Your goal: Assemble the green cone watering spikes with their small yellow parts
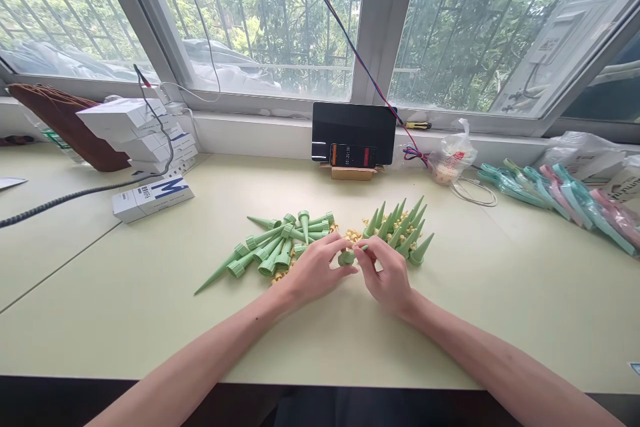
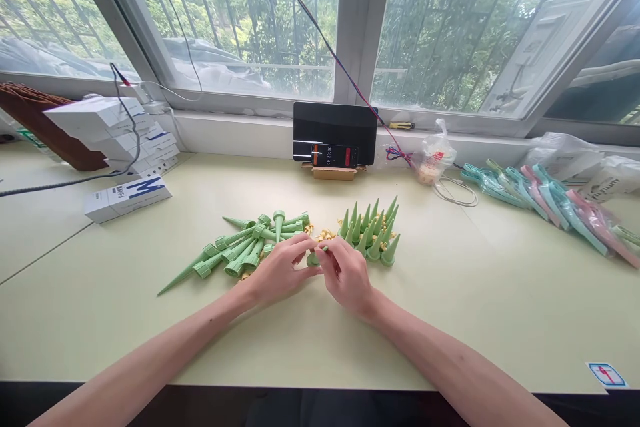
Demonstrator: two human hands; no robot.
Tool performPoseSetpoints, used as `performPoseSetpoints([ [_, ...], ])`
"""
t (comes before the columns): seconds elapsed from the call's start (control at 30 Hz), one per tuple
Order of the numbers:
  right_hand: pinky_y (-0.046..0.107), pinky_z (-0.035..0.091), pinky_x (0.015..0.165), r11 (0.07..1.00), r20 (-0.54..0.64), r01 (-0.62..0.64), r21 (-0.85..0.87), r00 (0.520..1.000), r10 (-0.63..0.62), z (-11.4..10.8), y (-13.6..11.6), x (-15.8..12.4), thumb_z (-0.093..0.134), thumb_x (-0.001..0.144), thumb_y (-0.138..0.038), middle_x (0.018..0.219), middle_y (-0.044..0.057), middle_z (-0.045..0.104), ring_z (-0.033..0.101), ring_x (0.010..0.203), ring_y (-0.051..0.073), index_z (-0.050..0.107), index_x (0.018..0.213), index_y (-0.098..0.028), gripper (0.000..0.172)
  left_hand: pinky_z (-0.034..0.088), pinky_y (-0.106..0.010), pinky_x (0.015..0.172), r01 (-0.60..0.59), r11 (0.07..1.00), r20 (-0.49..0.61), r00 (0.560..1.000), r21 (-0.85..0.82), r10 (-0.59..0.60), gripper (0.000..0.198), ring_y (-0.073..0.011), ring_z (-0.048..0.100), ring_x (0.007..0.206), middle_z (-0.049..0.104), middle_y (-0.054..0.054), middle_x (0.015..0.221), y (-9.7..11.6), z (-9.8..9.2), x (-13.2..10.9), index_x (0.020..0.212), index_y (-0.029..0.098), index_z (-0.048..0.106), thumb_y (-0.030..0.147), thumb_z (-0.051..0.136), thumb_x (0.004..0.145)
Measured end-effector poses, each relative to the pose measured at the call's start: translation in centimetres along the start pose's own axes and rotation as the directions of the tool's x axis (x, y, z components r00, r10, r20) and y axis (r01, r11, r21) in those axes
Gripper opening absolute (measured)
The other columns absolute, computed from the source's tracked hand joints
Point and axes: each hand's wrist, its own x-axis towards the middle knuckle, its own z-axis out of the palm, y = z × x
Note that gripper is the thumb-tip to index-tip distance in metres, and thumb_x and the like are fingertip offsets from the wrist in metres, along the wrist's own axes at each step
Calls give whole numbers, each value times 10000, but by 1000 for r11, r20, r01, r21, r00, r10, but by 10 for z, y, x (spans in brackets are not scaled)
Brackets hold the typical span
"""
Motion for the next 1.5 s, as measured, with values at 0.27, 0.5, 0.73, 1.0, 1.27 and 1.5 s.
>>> performPoseSetpoints([
  [0.27, 248, 381, 438, 993, -43, 84, -86, 995, -88, -5, -2, 2, 486, 963, -204, 642, 7, 591, 466, 465, 119, 596, 886, -228, 137, 410, -278, 659, 19, 1000, -23, 1000, -22, -19, 291, -161, 530, 751, 594, -25, 933, 4, 1, -1, 1095, 233, 640, 349, 706, 836],
  [0.5, 259, 395, 482, 966, -47, 101, -238, 992, -116, -19, -5, 36, 503, 972, -283, 650, 11, 625, 466, 457, 121, 594, 895, -233, 129, 407, -255, 585, 36, 999, -155, 987, -25, -39, 362, -116, 460, 608, 558, -6, 860, -4, 7, -1, 1147, 220, 601, 410, 688, 851],
  [0.73, 245, 370, 569, 953, 181, -13, -303, 981, 72, -19, -2, 97, 480, 969, -228, 637, 4, 581, 495, 541, 131, 544, 807, -187, 179, 419, -236, 551, 48, 999, -266, 962, -21, -52, 177, -72, 423, 527, 578, -5, 839, -9, 9, 2, 949, 186, 638, 351, 632, 883],
  [1.0, 238, 270, 498, 912, 363, -108, -396, 894, 264, -6, 9, 116, 519, 905, -96, 572, -13, 493, 429, 470, 106, 486, 685, -188, 241, 393, -233, 550, -20, 999, -231, 973, 28, 26, 107, -88, 443, 544, 535, 5, 733, -6, 10, 0, 846, 186, 644, 261, 581, 889],
  [1.27, 268, 253, 492, 851, 455, -66, -521, 822, 342, 3, 21, 116, 537, 871, -48, 604, 25, 506, 433, 476, 118, 507, 655, -185, 258, 412, -233, 578, -45, 999, -223, 974, 1, 44, 114, -88, 462, 557, 556, -4, 754, -6, 12, 0, 822, 179, 645, 233, 574, 892],
  [1.5, 266, 205, 414, 802, 476, -36, -596, 789, 389, 2, 17, 116, 564, 843, -28, 560, -8, 399, 256, 381, 69, 424, 561, -200, 359, 415, -237, 581, -40, 999, -197, 980, -2, 39, 116, -90, 470, 564, 579, -11, 770, -5, 12, -1, 828, 178, 653, 213, 565, 894],
])
